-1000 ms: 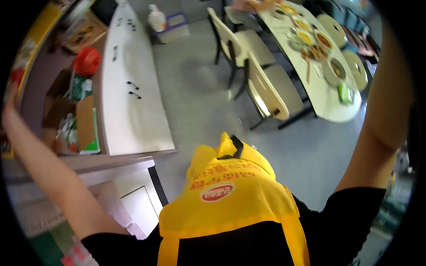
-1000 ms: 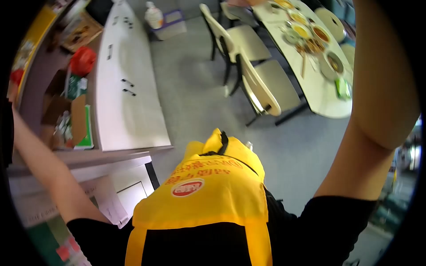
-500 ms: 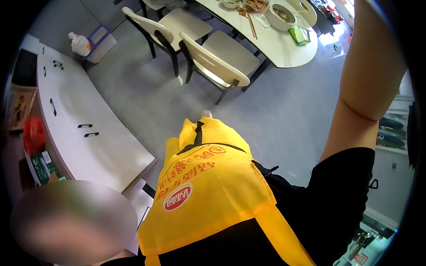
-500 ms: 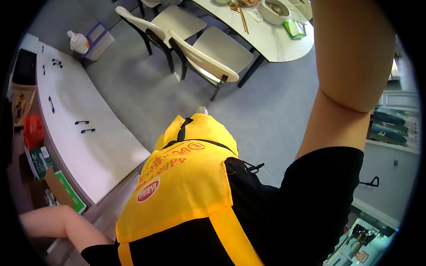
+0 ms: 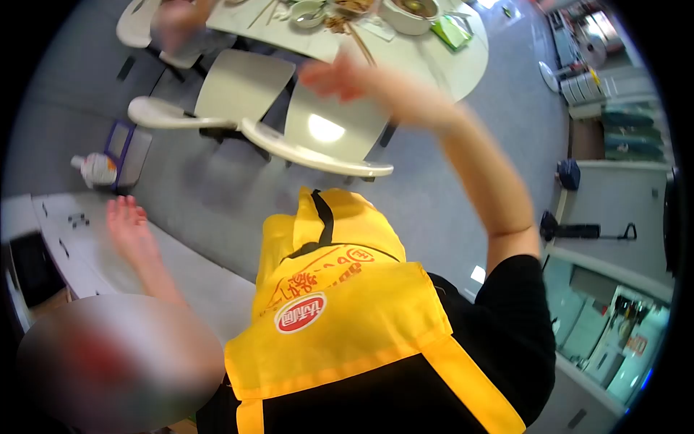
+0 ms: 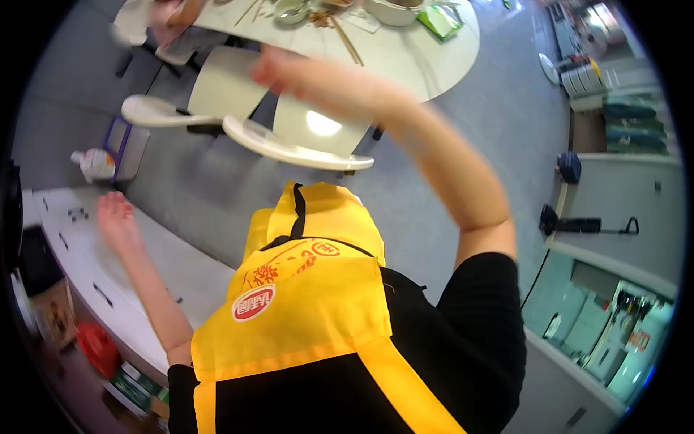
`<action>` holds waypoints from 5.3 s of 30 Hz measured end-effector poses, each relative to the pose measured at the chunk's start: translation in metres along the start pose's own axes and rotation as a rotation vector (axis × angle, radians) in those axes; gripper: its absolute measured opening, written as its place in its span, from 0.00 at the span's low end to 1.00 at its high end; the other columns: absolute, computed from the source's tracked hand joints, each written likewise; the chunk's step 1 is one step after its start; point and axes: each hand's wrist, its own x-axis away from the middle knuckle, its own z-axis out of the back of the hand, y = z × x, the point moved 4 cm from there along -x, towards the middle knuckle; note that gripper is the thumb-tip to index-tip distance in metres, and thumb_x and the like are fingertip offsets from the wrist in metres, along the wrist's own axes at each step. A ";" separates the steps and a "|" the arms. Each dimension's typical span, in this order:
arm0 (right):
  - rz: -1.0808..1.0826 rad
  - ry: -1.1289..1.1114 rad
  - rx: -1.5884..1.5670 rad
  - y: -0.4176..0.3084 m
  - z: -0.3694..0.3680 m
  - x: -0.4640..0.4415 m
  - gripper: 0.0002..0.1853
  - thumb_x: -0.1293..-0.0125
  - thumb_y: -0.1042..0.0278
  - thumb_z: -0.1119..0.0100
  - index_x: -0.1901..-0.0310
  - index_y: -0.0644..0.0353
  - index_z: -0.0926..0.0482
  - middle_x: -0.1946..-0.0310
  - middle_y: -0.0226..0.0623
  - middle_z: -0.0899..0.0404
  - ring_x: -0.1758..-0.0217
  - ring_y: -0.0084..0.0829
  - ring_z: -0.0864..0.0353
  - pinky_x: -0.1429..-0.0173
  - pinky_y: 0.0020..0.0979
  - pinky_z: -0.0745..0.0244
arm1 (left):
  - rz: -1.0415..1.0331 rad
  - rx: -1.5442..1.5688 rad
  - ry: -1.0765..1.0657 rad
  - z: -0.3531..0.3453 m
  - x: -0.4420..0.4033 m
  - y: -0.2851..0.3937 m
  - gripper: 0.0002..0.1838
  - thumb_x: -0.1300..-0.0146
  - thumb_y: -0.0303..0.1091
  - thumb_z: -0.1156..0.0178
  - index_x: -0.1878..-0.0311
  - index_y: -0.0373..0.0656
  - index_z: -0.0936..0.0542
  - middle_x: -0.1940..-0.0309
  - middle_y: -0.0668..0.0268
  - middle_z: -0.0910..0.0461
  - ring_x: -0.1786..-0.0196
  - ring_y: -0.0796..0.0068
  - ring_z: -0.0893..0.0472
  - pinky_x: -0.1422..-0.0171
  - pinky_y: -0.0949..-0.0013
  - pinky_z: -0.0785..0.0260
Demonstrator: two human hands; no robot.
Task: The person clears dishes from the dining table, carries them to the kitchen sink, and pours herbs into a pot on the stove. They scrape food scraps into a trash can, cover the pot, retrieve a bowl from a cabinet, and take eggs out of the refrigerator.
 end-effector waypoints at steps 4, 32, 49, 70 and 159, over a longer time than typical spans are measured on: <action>-0.226 0.119 0.178 0.127 -0.047 -0.006 0.25 0.29 0.51 0.52 0.40 0.63 0.29 0.45 0.47 0.24 0.41 0.39 0.25 0.38 0.35 0.31 | 0.073 -0.131 -0.061 -0.111 -0.042 -0.048 0.21 0.32 0.28 0.47 0.36 0.42 0.33 0.43 0.63 0.29 0.41 0.72 0.28 0.43 0.70 0.36; -0.572 1.072 0.812 0.270 0.129 -0.173 0.16 0.45 0.69 0.36 0.53 0.58 0.23 0.54 0.38 0.22 0.53 0.43 0.23 0.52 0.42 0.25 | -0.603 -1.218 -0.790 -0.483 -0.372 -0.357 0.24 0.47 0.34 0.38 0.44 0.46 0.26 0.48 0.51 0.28 0.50 0.51 0.25 0.42 0.55 0.32; -0.600 0.975 0.788 0.307 0.174 -0.220 0.14 0.42 0.70 0.37 0.53 0.58 0.22 0.55 0.36 0.23 0.52 0.40 0.25 0.51 0.39 0.25 | -0.545 -1.328 -0.745 -0.478 -0.459 -0.362 0.13 0.43 0.27 0.44 0.53 0.45 0.24 0.58 0.57 0.23 0.55 0.52 0.22 0.51 0.53 0.28; -0.737 0.786 0.997 0.323 0.167 -0.227 0.14 0.45 0.78 0.46 0.56 0.62 0.31 0.60 0.41 0.30 0.57 0.40 0.26 0.59 0.36 0.23 | 0.022 -0.717 -0.826 -0.509 -0.312 -0.348 0.28 0.41 0.34 0.36 0.42 0.36 0.36 0.67 0.65 0.28 0.66 0.78 0.26 0.61 0.73 0.30; -0.331 0.865 0.787 0.324 0.160 -0.188 0.13 0.37 0.65 0.40 0.51 0.39 0.18 0.68 0.29 0.26 0.65 0.32 0.25 0.65 0.33 0.27 | 1.267 -0.496 -1.133 -0.381 -0.194 -0.416 0.35 0.42 0.20 0.48 0.30 0.49 0.42 0.57 0.65 0.25 0.69 0.81 0.23 0.68 0.78 0.26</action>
